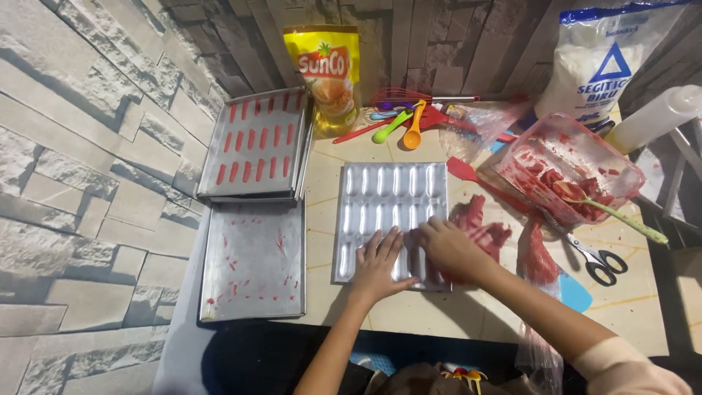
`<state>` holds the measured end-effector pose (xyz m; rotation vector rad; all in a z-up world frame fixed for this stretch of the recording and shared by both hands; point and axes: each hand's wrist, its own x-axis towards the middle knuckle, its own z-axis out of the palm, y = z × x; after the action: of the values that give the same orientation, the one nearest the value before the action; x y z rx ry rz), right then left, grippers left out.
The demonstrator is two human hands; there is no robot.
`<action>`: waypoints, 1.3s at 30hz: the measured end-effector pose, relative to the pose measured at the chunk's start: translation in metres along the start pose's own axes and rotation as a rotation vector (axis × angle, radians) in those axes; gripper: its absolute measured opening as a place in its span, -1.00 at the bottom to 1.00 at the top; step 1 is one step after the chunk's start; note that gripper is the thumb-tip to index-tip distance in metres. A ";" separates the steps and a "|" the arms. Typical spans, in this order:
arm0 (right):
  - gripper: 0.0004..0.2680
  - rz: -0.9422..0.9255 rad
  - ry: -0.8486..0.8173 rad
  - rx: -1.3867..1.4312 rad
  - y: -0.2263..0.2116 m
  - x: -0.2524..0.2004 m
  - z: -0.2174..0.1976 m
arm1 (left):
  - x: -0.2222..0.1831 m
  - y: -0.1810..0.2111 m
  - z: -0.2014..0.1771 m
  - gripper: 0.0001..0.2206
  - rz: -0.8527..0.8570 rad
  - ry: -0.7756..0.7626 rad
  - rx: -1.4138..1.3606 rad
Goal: Greasing a multi-cavity baking mold with a cloth and then filling it with batter using a piping bag.
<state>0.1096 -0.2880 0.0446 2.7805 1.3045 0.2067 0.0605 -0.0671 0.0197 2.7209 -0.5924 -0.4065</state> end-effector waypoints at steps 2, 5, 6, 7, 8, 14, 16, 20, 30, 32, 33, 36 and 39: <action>-0.88 -0.029 0.017 0.018 0.005 0.001 -0.007 | -0.001 0.002 -0.007 -0.09 0.006 -0.011 -0.002; -0.88 -0.056 0.046 0.025 0.021 0.015 -0.014 | 0.001 0.000 -0.007 -0.11 0.024 -0.023 0.002; -0.88 -0.052 0.052 0.009 0.027 0.021 -0.016 | 0.001 -0.001 -0.004 -0.12 0.039 -0.024 0.005; -0.88 -0.055 0.051 0.012 0.040 0.032 -0.001 | -0.001 0.001 -0.006 -0.12 0.035 -0.025 0.004; -0.88 0.002 0.097 -0.048 0.053 0.044 0.013 | -0.003 0.002 -0.010 -0.12 0.039 -0.026 -0.002; -0.88 0.207 0.146 -0.124 0.101 0.067 0.030 | -0.007 0.004 -0.015 0.01 0.054 -0.023 0.004; -0.89 0.239 0.172 -0.138 0.102 0.055 0.015 | -0.006 0.004 -0.012 0.03 0.059 -0.005 0.010; -0.90 0.207 0.144 -0.143 0.073 0.021 0.005 | -0.003 0.001 -0.002 0.04 0.050 0.037 0.056; -0.88 0.017 -0.007 0.049 0.028 -0.016 -0.025 | -0.004 0.005 -0.009 0.04 0.046 0.013 0.057; -0.86 0.014 0.045 -0.007 0.048 0.003 -0.008 | -0.005 0.004 -0.007 0.03 0.048 0.015 0.063; -0.85 0.012 0.095 -0.061 0.059 0.013 0.000 | -0.005 0.004 -0.006 0.02 0.052 0.014 0.067; -0.90 0.045 0.174 -0.176 0.085 0.046 0.033 | -0.007 0.006 -0.011 -0.01 0.041 0.015 0.084; -0.92 0.143 0.204 -0.245 0.118 0.079 0.068 | -0.008 0.004 -0.008 -0.01 0.048 0.037 0.069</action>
<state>0.2590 -0.3030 -0.0019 2.6955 1.0328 0.6274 0.0552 -0.0653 0.0300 2.7669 -0.6721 -0.3288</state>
